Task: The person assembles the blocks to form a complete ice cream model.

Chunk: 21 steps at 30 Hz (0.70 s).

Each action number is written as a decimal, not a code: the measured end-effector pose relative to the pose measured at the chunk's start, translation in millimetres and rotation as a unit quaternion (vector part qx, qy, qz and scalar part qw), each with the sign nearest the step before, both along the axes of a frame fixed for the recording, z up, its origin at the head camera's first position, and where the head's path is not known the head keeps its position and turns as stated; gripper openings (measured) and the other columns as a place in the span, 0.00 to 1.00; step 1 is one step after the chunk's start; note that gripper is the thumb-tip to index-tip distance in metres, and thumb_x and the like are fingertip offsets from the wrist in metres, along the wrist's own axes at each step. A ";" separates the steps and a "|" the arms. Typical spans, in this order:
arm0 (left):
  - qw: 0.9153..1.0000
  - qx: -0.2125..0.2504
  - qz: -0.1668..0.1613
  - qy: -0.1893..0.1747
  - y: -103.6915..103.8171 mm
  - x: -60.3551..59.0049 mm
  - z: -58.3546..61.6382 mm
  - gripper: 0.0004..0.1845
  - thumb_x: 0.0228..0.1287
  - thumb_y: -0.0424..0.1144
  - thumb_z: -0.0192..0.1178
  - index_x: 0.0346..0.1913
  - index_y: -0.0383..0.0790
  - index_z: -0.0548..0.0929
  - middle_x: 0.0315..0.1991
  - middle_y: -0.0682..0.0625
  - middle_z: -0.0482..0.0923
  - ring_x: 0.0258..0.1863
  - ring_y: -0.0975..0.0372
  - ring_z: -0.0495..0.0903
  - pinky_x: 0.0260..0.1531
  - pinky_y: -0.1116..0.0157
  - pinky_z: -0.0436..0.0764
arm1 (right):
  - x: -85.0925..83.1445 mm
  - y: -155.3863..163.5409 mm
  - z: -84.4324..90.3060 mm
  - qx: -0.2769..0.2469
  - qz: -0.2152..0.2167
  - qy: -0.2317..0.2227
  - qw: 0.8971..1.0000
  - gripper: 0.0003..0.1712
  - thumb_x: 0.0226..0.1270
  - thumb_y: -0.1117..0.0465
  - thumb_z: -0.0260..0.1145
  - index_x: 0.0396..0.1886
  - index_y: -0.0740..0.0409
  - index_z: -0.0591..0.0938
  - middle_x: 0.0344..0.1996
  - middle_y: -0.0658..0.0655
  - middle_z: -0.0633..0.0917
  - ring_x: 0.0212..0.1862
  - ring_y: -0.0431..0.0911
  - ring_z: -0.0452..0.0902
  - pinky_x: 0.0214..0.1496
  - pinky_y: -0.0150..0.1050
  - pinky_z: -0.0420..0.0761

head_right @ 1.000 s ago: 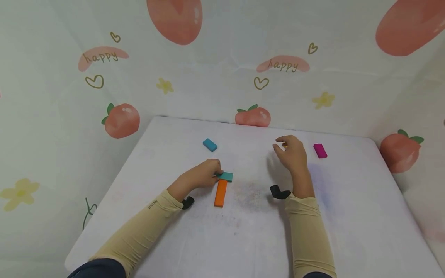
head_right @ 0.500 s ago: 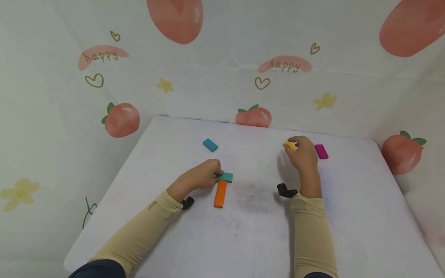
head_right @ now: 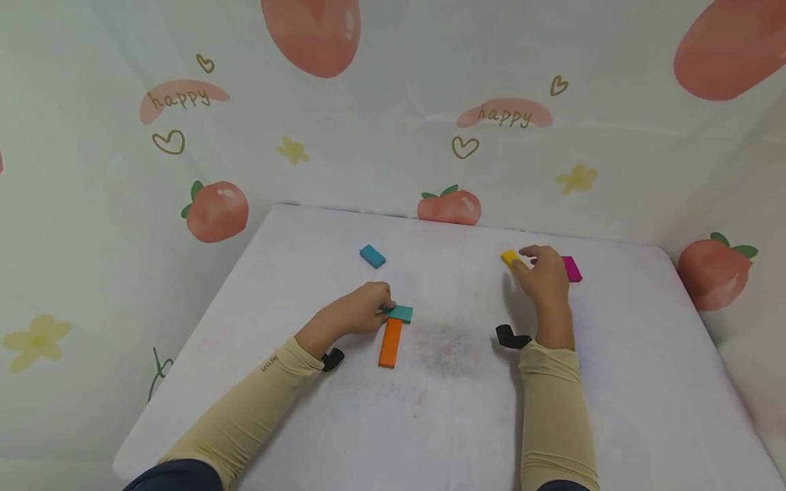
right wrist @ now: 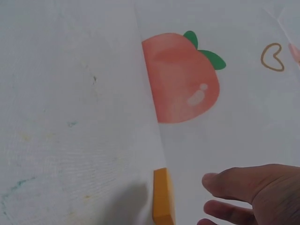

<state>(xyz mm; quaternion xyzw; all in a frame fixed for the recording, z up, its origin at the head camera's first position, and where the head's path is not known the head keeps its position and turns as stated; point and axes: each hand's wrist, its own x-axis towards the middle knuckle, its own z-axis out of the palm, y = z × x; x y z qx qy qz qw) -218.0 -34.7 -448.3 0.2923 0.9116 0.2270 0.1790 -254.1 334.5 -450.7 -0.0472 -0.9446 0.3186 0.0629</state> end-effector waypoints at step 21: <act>1.000 0.016 0.001 -0.006 -2.0 1.1 1.4 0.18 0.71 0.22 0.61 0.61 0.24 0.84 0.60 0.36 0.85 0.63 0.52 0.83 0.64 0.58 0.83 | -9.8 0.0 -12.6 -0.004 0.002 -0.068 0.998 0.25 0.78 0.59 0.63 0.66 0.73 0.79 0.64 0.79 0.77 0.64 0.71 0.75 0.67 0.67 0.78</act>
